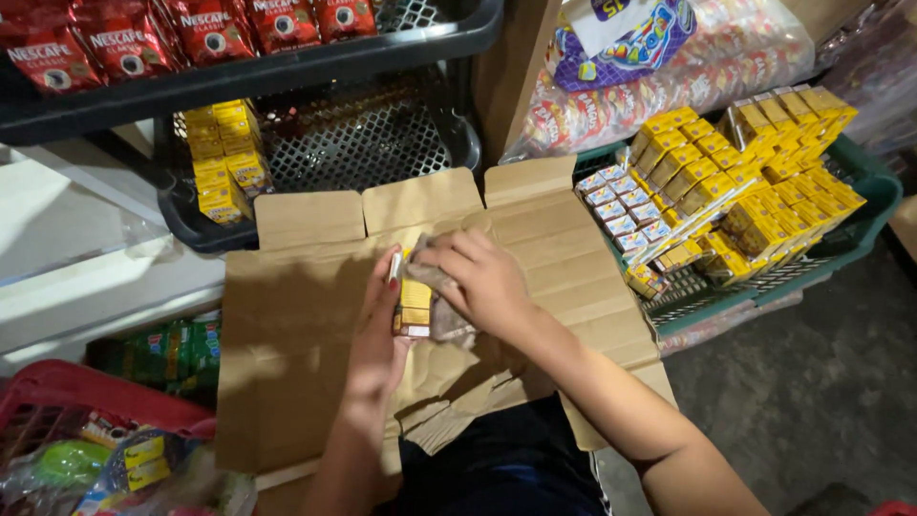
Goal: Cleaning dust off packaged juice boxes with a cloth and organizing them.
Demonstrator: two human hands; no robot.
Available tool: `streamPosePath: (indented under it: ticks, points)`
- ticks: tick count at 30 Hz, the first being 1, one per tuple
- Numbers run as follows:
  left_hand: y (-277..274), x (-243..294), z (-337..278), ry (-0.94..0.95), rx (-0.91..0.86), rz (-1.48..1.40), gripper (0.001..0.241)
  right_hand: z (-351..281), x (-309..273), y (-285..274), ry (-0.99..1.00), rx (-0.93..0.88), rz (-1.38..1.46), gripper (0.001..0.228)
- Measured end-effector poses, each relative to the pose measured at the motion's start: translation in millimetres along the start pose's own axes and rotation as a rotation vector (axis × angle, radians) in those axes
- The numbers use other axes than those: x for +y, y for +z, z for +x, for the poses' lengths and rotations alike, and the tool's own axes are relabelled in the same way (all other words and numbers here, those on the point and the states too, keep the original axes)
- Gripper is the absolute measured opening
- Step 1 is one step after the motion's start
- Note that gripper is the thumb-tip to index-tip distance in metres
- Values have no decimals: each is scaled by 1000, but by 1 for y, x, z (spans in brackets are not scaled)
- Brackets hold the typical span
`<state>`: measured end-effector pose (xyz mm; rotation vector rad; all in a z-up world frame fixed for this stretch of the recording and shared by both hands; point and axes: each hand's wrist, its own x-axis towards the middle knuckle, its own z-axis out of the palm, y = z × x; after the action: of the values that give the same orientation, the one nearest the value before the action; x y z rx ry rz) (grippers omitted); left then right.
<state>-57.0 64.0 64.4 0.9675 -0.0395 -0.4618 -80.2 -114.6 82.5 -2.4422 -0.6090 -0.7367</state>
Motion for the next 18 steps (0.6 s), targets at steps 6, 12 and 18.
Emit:
streamPosePath:
  ticks: [6, 12, 18]
  points:
    - [-20, -16, 8, 31, 46, -17, 51, -6, -33, 6, -133, 25, 135, 30]
    - [-14, -11, -3, 82, -18, 100, 50, -7, -5, 9, -49, 50, 107, 35]
    - [-31, -26, 13, 75, 5, 70, 56, -14, -15, 19, -36, 62, 158, 37]
